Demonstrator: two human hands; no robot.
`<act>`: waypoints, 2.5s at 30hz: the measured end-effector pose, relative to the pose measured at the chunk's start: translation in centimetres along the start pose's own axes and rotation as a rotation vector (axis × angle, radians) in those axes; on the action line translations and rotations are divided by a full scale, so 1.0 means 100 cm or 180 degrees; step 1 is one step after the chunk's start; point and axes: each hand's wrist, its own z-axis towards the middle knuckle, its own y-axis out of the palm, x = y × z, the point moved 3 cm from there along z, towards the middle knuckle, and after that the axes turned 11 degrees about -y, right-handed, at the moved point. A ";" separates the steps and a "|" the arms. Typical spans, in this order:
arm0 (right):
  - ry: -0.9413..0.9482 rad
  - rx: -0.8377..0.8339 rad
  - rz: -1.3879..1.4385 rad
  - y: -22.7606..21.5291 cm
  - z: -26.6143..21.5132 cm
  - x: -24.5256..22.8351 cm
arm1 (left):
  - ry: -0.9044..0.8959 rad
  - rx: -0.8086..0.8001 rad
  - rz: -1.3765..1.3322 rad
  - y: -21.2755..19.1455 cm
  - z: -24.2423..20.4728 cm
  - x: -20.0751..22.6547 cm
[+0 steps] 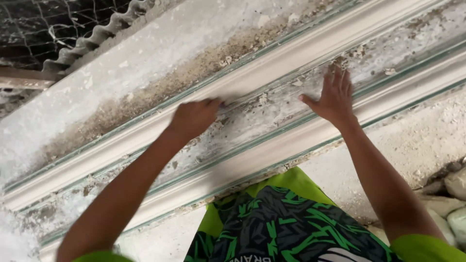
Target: Scraping and finishing decorative plaster moldings using a scraper tool on a workbench.
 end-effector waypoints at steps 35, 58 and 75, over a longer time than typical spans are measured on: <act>0.0460 0.0047 -0.0185 0.001 0.001 -0.025 | 0.0751 0.0916 0.0519 0.033 0.002 0.038; -0.0793 0.0181 0.1170 -0.111 0.005 0.180 | 0.0610 0.1029 -0.0064 -0.028 0.337 0.366; 0.0205 -0.0180 -0.0127 -0.116 0.099 0.333 | -0.1133 0.0370 0.0118 0.004 0.082 0.114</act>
